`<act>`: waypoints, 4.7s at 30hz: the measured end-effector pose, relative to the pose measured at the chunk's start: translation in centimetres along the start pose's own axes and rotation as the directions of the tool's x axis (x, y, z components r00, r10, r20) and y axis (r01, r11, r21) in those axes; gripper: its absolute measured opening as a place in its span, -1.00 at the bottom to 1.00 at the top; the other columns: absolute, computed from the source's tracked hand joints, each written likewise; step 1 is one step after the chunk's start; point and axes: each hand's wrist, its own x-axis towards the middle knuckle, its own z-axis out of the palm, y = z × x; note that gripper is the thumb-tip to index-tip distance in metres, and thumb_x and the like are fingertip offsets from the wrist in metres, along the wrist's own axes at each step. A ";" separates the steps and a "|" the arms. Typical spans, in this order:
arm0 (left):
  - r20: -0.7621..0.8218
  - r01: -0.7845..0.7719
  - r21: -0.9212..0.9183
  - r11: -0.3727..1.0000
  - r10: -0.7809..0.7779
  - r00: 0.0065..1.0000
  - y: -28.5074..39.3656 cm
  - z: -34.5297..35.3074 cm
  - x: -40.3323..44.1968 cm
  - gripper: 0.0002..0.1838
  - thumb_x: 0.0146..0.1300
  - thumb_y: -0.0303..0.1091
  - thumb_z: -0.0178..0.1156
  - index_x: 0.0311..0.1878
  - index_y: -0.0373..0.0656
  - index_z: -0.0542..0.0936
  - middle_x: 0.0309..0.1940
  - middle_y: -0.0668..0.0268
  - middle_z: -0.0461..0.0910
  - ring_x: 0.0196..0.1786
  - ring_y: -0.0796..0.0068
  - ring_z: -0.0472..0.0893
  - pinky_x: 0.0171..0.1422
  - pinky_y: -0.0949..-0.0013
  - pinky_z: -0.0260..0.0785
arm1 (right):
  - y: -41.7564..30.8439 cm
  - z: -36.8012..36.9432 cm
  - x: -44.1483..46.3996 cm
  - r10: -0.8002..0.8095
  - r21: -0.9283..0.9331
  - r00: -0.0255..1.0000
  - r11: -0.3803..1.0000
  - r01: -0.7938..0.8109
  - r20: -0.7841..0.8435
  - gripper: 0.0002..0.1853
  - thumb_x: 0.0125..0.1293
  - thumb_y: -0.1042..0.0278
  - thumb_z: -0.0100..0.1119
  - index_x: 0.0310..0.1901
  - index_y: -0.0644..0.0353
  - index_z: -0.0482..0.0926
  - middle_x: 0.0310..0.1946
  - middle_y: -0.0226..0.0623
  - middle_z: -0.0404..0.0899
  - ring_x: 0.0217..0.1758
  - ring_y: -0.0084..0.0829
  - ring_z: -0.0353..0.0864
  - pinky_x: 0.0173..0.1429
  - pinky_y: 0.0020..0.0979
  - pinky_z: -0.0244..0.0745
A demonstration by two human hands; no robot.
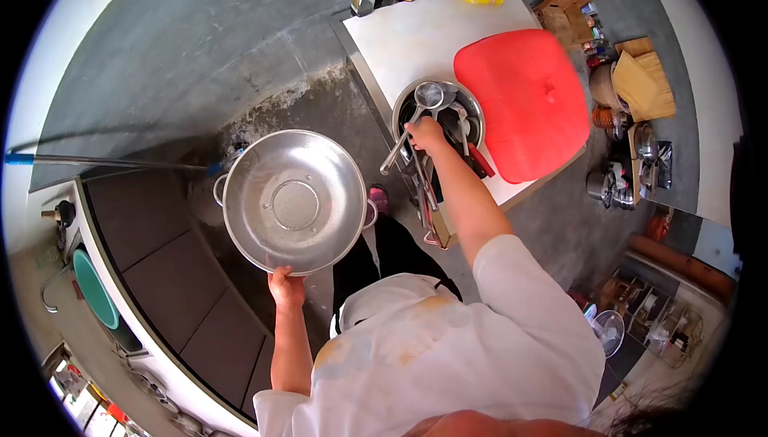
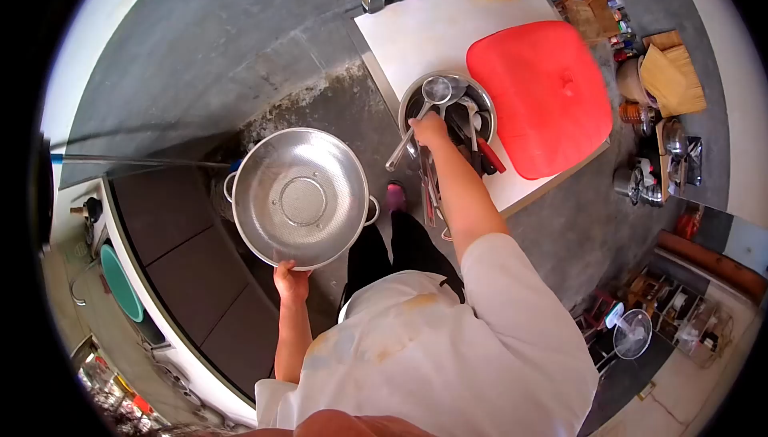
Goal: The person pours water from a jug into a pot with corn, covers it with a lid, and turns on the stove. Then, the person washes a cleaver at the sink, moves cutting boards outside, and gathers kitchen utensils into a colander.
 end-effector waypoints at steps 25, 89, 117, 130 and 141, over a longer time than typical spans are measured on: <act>-0.052 0.073 0.109 0.991 -0.067 0.996 1.2 3.2 3.7 -0.32 -0.18 -0.48 -0.07 0.17 -0.09 0.16 -0.03 0.24 0.34 -0.04 0.20 0.44 -0.15 0.08 0.42 | 4.1 1.8 4.2 -0.019 0.279 0.911 0.949 0.145 -0.412 -0.53 -0.03 0.42 0.11 -0.04 0.39 0.30 -0.55 -0.18 0.49 -0.61 -0.38 0.48 -0.55 -0.38 0.39; 0.204 -0.036 -0.201 0.979 0.078 0.976 4.0 7.4 -0.8 -0.21 -0.27 -0.49 0.01 0.22 -0.14 0.13 0.02 0.24 0.31 0.08 0.21 0.33 0.12 0.11 0.24 | -11.6 8.3 -18.5 -0.569 0.324 0.126 0.262 -0.909 0.812 -0.53 0.28 0.34 -0.28 0.21 0.28 0.08 -0.56 -0.43 0.27 -0.73 -0.67 0.13 -0.71 -0.61 0.18; 0.159 -0.002 -0.120 0.993 0.021 0.987 2.7 3.6 0.3 -0.34 -0.26 -0.50 0.02 0.10 -0.18 0.25 -0.09 0.24 0.39 -0.01 0.21 0.39 0.02 0.05 0.28 | -11.7 11.5 -17.1 -0.268 0.269 0.770 0.954 0.130 0.579 -0.66 0.18 0.40 0.00 -0.01 0.32 0.33 -0.33 -0.17 0.46 -0.30 -0.40 0.52 -0.35 -0.42 0.47; 0.115 0.074 -0.062 0.995 -0.067 0.991 3.1 1.1 2.7 -0.30 -0.32 -0.42 0.04 0.11 -0.18 0.28 -0.04 0.25 0.38 0.04 0.15 0.37 0.10 0.01 0.28 | 5.7 -7.4 -11.8 -0.180 -0.032 0.952 0.984 0.177 -0.250 -0.39 0.02 0.17 0.19 0.05 0.37 0.28 -0.21 -0.06 0.48 -0.15 -0.28 0.51 -0.08 -0.38 0.39; 0.134 0.053 0.011 0.999 -0.054 0.990 2.8 3.4 3.3 -0.30 -0.32 -0.38 0.06 0.10 -0.12 0.29 -0.04 0.27 0.38 0.03 0.18 0.38 0.01 0.00 0.35 | 0.3 -2.5 -13.3 -0.021 -0.079 0.988 0.996 0.033 0.154 -0.14 -0.07 -0.17 0.17 0.10 0.40 0.20 -0.05 0.13 0.39 0.06 -0.05 0.39 0.11 -0.27 0.27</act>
